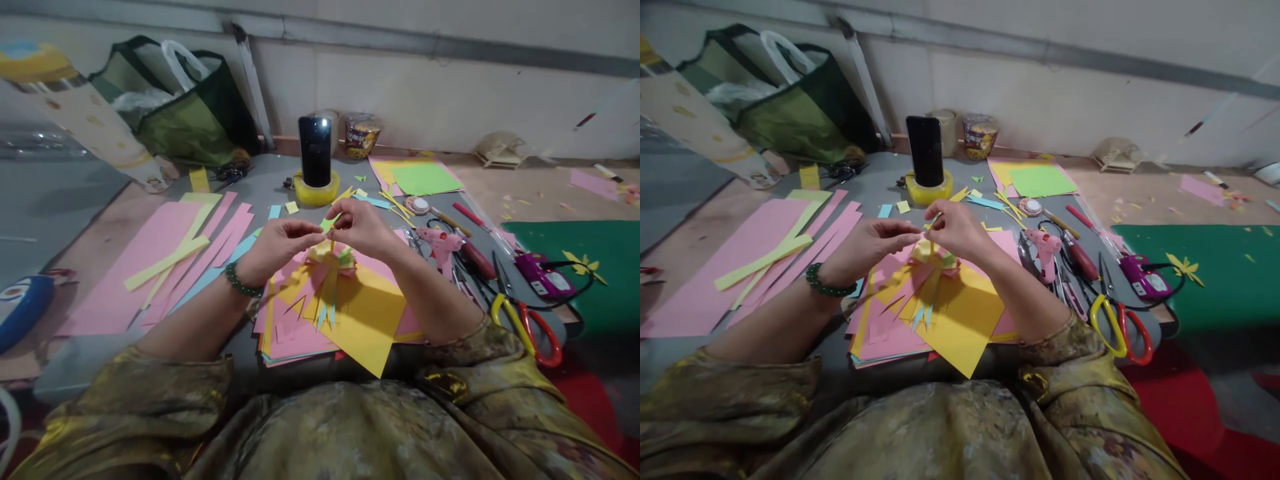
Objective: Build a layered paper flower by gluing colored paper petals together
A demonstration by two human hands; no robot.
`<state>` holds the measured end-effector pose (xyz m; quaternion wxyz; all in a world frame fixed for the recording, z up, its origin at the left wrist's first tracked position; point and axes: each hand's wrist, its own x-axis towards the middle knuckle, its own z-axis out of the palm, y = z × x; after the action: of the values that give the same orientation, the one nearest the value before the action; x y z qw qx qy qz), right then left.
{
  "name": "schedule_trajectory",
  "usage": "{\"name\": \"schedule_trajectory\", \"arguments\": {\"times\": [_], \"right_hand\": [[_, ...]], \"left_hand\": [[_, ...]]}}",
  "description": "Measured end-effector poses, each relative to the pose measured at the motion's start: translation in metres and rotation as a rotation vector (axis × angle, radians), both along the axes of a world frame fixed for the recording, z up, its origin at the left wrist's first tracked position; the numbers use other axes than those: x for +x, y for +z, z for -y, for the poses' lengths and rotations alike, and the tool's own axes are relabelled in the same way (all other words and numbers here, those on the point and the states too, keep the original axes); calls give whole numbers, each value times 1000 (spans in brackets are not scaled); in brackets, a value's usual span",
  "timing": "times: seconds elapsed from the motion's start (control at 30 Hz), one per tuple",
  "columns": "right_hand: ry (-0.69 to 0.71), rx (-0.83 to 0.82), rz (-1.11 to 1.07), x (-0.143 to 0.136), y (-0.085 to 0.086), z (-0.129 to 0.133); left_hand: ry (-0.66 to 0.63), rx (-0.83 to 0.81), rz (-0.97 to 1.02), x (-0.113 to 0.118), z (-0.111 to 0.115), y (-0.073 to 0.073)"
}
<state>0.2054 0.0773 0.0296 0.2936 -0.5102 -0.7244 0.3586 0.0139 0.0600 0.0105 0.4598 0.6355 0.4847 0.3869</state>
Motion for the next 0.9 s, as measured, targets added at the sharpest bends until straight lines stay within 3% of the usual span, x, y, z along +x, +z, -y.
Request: {"name": "schedule_trajectory", "arguments": {"times": [0.23, 0.5, 0.73, 0.8, 0.9], "right_hand": [[-10, 2, 52, -6, 13, 16], [1, -253, -145, -6, 28, 18], [64, -354, -48, 10, 40, 36], [51, -309, 23, 21, 42, 47], [-88, -56, 142, 49, 41, 70]], "left_hand": [[-129, -231, 66, 2, 3, 4], [-179, -447, 281, 5, 9, 7], [-292, -537, 363, 9, 17, 9], [-306, -547, 370, 10, 18, 8], [-307, -551, 394, 10, 19, 7]]}}
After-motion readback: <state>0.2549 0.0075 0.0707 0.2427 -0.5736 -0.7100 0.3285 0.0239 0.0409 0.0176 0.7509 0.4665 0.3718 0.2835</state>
